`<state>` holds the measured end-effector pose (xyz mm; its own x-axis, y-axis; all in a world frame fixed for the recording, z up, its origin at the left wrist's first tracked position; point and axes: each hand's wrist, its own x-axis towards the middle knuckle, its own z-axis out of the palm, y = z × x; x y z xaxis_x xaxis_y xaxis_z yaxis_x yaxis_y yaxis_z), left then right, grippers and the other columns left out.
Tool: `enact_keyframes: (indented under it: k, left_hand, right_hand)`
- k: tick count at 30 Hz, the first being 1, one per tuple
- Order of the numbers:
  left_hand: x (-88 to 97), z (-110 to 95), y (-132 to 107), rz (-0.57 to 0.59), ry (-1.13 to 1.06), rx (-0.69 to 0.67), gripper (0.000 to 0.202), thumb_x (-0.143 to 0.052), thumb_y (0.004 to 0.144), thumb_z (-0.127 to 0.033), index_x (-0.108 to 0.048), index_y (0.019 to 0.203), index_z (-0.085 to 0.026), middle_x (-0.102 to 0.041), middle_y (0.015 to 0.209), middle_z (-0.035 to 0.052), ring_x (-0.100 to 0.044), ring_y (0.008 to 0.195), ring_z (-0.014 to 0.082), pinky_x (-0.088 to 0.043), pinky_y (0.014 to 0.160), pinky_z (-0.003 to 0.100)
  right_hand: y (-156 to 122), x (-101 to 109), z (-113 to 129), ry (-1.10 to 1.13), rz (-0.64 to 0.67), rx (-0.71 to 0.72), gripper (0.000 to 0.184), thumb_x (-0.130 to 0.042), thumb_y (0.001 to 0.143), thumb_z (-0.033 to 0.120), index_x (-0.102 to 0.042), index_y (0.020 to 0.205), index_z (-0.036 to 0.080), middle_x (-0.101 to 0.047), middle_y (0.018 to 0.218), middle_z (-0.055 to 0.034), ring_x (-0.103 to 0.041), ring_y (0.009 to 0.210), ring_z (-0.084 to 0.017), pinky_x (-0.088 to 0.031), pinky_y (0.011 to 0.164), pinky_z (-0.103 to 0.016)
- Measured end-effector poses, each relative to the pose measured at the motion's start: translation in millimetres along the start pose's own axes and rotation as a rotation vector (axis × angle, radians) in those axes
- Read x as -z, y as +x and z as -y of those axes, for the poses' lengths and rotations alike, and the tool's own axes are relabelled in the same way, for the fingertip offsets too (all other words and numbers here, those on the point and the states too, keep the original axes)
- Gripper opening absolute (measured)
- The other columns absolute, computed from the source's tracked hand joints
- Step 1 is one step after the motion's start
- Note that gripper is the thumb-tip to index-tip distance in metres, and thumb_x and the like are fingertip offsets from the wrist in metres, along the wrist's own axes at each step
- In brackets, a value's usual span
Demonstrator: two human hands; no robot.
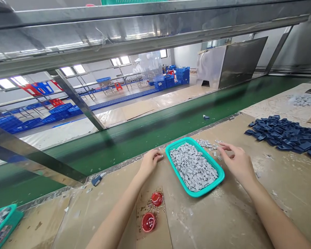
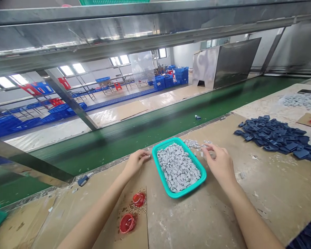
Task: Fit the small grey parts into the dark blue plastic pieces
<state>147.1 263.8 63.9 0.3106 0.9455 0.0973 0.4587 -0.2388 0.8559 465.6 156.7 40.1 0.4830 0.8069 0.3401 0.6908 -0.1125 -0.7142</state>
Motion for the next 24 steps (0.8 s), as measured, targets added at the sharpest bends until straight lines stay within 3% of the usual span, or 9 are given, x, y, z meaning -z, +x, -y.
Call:
enact_keyframes:
  k: [6, 11, 13, 19, 21, 24]
  left_hand:
    - [12.7, -49.3, -81.2, -0.053, -0.506, 0.163, 0.030, -0.054, 0.084, -0.045, -0.058, 0.098, -0.019, -0.058, 0.095, 0.0067, -0.057, 0.083, 0.0147, -0.046, 0.078, 0.028]
    - [6.6, -81.9, -138.8, -0.027, -1.078, 0.309, 0.014, -0.060, 0.084, -0.029, -0.057, 0.092, -0.017, -0.050, 0.091, 0.0032, -0.053, 0.081, 0.0100, -0.043, 0.075, 0.022]
    - [4.1, -87.3, -150.5, -0.022, -1.173, 0.317, 0.009, -0.058, 0.086, -0.025, -0.057, 0.090, -0.017, -0.048, 0.089, 0.0024, -0.052, 0.081, 0.0101, -0.043, 0.076, 0.022]
    - [-0.7, -92.4, -170.1, -0.059, -1.108, 0.248, 0.010, -0.053, 0.089, -0.026, -0.057, 0.093, -0.019, -0.050, 0.105, 0.0056, -0.048, 0.104, 0.0163, -0.039, 0.090, 0.029]
    - [-1.0, -92.2, -175.2, -0.052, -1.086, 0.251, 0.011, -0.053, 0.088, -0.027, -0.057, 0.095, -0.019, -0.049, 0.113, 0.0065, -0.046, 0.108, 0.0176, -0.038, 0.092, 0.028]
    - [-1.0, -89.2, -182.8, -0.050, -1.074, 0.259, 0.009, -0.053, 0.088, -0.027, -0.056, 0.093, -0.019, -0.049, 0.114, 0.0061, -0.048, 0.100, 0.0155, -0.039, 0.086, 0.025]
  right_hand:
    - [-9.3, 3.2, 13.6, 0.105, -0.053, -0.076, 0.031, -0.059, 0.080, 0.046, -0.068, 0.101, 0.026, -0.068, 0.096, -0.0051, -0.060, 0.058, -0.018, -0.049, 0.064, -0.035]
    - [-34.7, 12.2, 47.8, 0.226, 0.032, -0.072, 0.030, -0.060, 0.080, 0.049, -0.068, 0.100, 0.028, -0.068, 0.101, -0.0040, -0.064, 0.067, -0.021, -0.050, 0.059, -0.032]
    - [-54.4, 17.9, 69.4, 0.272, 0.084, -0.040, 0.028, -0.062, 0.079, 0.049, -0.068, 0.098, 0.028, -0.068, 0.099, -0.0021, -0.064, 0.069, -0.020, -0.050, 0.054, -0.028]
    - [-118.8, 15.1, 140.5, 0.582, 0.508, 0.071, 0.018, -0.063, 0.082, 0.041, -0.068, 0.092, 0.027, -0.068, 0.091, -0.0005, -0.063, 0.073, -0.016, -0.051, 0.062, -0.023]
    - [-129.7, 6.2, 158.7, 0.700, 0.659, 0.039, 0.017, -0.062, 0.084, 0.039, -0.068, 0.092, 0.026, -0.068, 0.092, -0.0008, -0.063, 0.077, -0.016, -0.051, 0.065, -0.024]
    - [-134.8, -7.6, 175.0, 0.868, 0.851, -0.053, 0.019, -0.061, 0.085, 0.040, -0.067, 0.089, 0.022, -0.067, 0.092, -0.0023, -0.063, 0.081, -0.016, -0.050, 0.066, -0.023]
